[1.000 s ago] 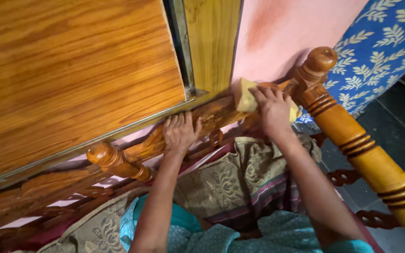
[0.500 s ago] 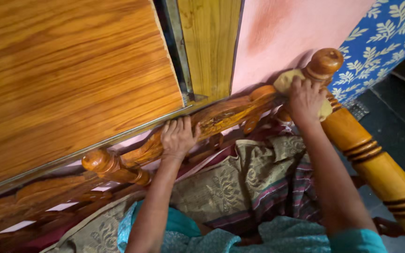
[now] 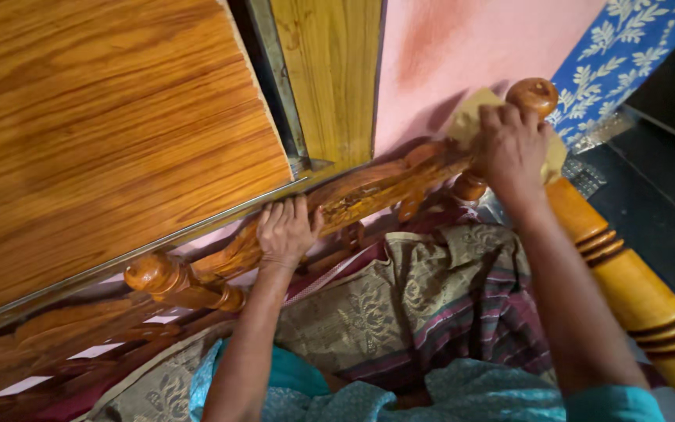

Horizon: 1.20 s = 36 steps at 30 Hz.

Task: The person cleans the wooden headboard of a bed using a sponge, wiping along the carved details and the vertical slats.

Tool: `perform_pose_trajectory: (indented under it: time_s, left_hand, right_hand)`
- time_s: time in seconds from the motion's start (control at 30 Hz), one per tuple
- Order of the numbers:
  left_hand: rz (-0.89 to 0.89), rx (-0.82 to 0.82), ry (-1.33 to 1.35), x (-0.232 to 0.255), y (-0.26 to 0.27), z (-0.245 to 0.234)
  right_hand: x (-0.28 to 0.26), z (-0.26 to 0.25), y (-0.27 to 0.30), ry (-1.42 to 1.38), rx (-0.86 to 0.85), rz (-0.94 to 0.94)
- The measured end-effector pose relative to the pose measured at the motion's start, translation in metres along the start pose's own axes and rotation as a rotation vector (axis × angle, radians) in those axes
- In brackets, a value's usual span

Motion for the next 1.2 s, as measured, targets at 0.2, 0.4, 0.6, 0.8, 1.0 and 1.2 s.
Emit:
perform_pose_trajectory:
  time_s: [0.2, 0.4, 0.6, 0.8, 1.0, 1.2]
  left_hand:
    - [0.011, -0.018, 0.011, 0.001, -0.003, -0.003]
    - [0.016, -0.054, -0.012, -0.001, 0.003, 0.003]
    - [0.018, -0.065, -0.008, -0.004, 0.004, 0.011]
    - [0.011, -0.055, -0.003, 0.000, -0.003, 0.001]
    - [0.021, -0.031, -0.009, 0.001, -0.004, 0.000]
    - [0.027, -0.038, -0.014, 0.002, -0.007, -0.002]
  right_hand:
    - [0.012, 0.013, 0.009, 0.251, -0.067, -0.098]
    - [0.042, -0.001, 0.023, 0.089, -0.225, 0.106]
    - [0.131, -0.003, 0.026, 0.693, -0.357, 0.078]
    - [0.183, -0.007, -0.008, 0.200, -0.023, 0.177]
    - [0.122, 0.032, -0.054, 0.276, 0.075, 0.015]
    - [0.106, 0.011, -0.030, 0.153, -0.048, 0.110]
Point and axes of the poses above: each hand's wrist, its own y-axis away from the middle knuckle, its own z-axis out of the palm, x = y × z, the point moved 6 cm from there along -y, towards the middle knuckle
